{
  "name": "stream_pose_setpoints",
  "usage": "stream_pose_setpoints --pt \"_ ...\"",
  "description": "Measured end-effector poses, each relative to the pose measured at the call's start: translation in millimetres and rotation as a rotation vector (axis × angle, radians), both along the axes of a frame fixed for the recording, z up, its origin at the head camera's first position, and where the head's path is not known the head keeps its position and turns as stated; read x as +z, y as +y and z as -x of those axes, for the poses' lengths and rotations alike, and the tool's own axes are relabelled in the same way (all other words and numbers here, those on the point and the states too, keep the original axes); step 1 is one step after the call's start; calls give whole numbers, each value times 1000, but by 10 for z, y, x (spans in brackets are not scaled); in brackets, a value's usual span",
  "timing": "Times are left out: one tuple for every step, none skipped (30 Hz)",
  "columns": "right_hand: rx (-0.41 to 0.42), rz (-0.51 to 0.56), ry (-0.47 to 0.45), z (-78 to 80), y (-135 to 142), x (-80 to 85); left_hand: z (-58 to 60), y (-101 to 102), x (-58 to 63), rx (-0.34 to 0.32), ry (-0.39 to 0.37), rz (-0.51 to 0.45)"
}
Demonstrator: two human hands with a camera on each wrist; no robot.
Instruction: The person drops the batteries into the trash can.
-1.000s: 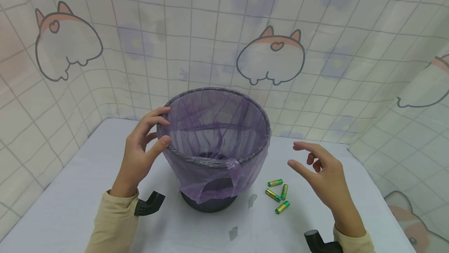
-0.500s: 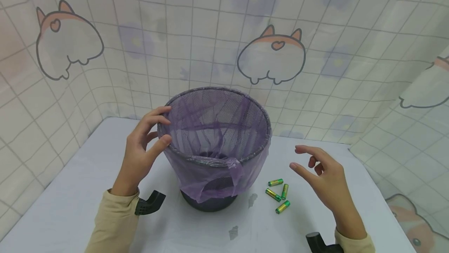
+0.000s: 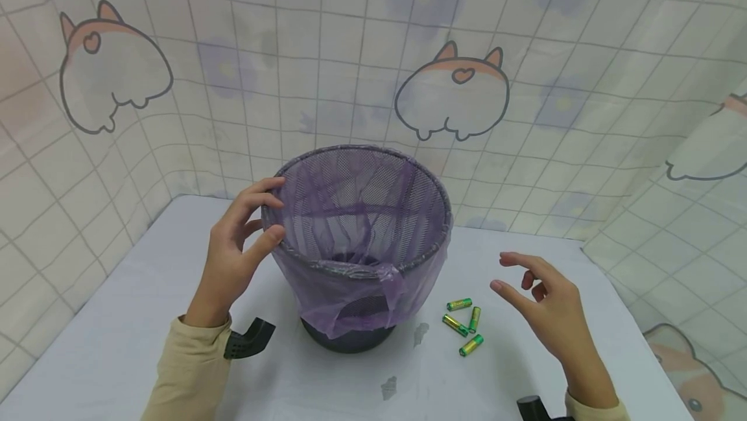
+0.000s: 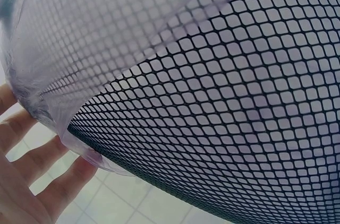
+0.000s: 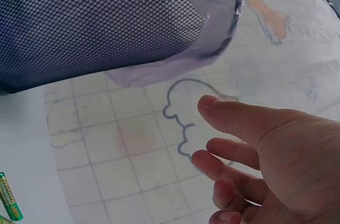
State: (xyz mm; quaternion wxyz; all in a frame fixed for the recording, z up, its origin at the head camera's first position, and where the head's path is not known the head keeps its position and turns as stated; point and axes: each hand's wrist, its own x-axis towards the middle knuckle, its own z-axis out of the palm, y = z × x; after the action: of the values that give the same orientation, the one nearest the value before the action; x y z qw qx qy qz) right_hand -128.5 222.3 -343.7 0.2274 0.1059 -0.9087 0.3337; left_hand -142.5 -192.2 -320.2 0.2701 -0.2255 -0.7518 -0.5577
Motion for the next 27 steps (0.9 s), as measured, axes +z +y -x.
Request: stream_pose_setpoints --pt "-6 -2 -5 -3 6 -8 -1 0 2 -1 1 0" --pt "-12 -5 -11 -6 11 -16 0 -1 1 -1 1 0" --pt "-17 -8 -16 -9 17 -24 1 -1 1 -1 0 0" --pt "-22 -10 -23 -12 22 -32 2 -3 -2 -3 -1 -1" --pt "-27 -10 -30 -14 27 -41 3 -4 -4 -2 -2 0" --pt "-31 -12 -36 -16 32 -49 4 -6 -8 0 -2 1" --pt "-36 -16 -40 -17 35 -58 4 -8 -10 0 -7 -1" --pt "-40 -19 -45 -17 38 -67 4 -10 -14 0 -13 -4" --pt "-43 -19 -49 -18 41 -74 5 -12 -17 2 -13 -2" --pt "-45 -20 -53 -19 42 -81 5 -12 -19 3 -13 -2" --pt "-48 -21 -57 -19 43 -88 4 -12 -18 4 -13 -1" --pt "-50 -22 -59 -19 45 -93 4 -11 -18 3 -12 -2" --pt "-51 -20 -64 -20 45 -100 4 -10 -17 1 -13 -3" --pt "-54 -21 -68 -22 47 -105 4 -9 -15 1 -13 -4" --pt "-56 -21 -73 -23 49 -111 3 -7 -14 0 -13 -3" --pt "-59 -24 -77 -26 50 -117 1 -6 -11 -2 -18 -7" --pt "-61 -25 -82 -27 53 -123 0 -5 -9 -2 -19 -6" --pt "-64 -27 -85 -29 55 -129 -1 -4 -8 -2 -20 -6" --pt "-67 -28 -90 -31 58 -136 -2 -4 -6 -2 -21 -5" --pt "-68 -31 -92 -31 61 -143 -4 -3 -5 -1 -21 -5" --pt "-69 -30 -96 -31 64 -152 -5 -3 -4 -1 -22 -5" --pt "-69 -30 -97 -30 67 -159 -6 -4 -4 -2 -22 -7" --pt "-68 -28 -99 -29 71 -167 -5 -5 -3 -3 -20 -9" --pt "-66 -24 -99 -28 76 -175 -5 -5 -3 -5 -18 -12" --pt "-65 -21 -100 -26 80 -184 -4 -5 -3 -7 -15 -15" --pt "-64 -18 -101 -25 84 -193 -1 -6 -4 -10 -12 -18" --pt "-63 -17 -101 -24 88 -201 1 -7 -4 -13 -10 -21"
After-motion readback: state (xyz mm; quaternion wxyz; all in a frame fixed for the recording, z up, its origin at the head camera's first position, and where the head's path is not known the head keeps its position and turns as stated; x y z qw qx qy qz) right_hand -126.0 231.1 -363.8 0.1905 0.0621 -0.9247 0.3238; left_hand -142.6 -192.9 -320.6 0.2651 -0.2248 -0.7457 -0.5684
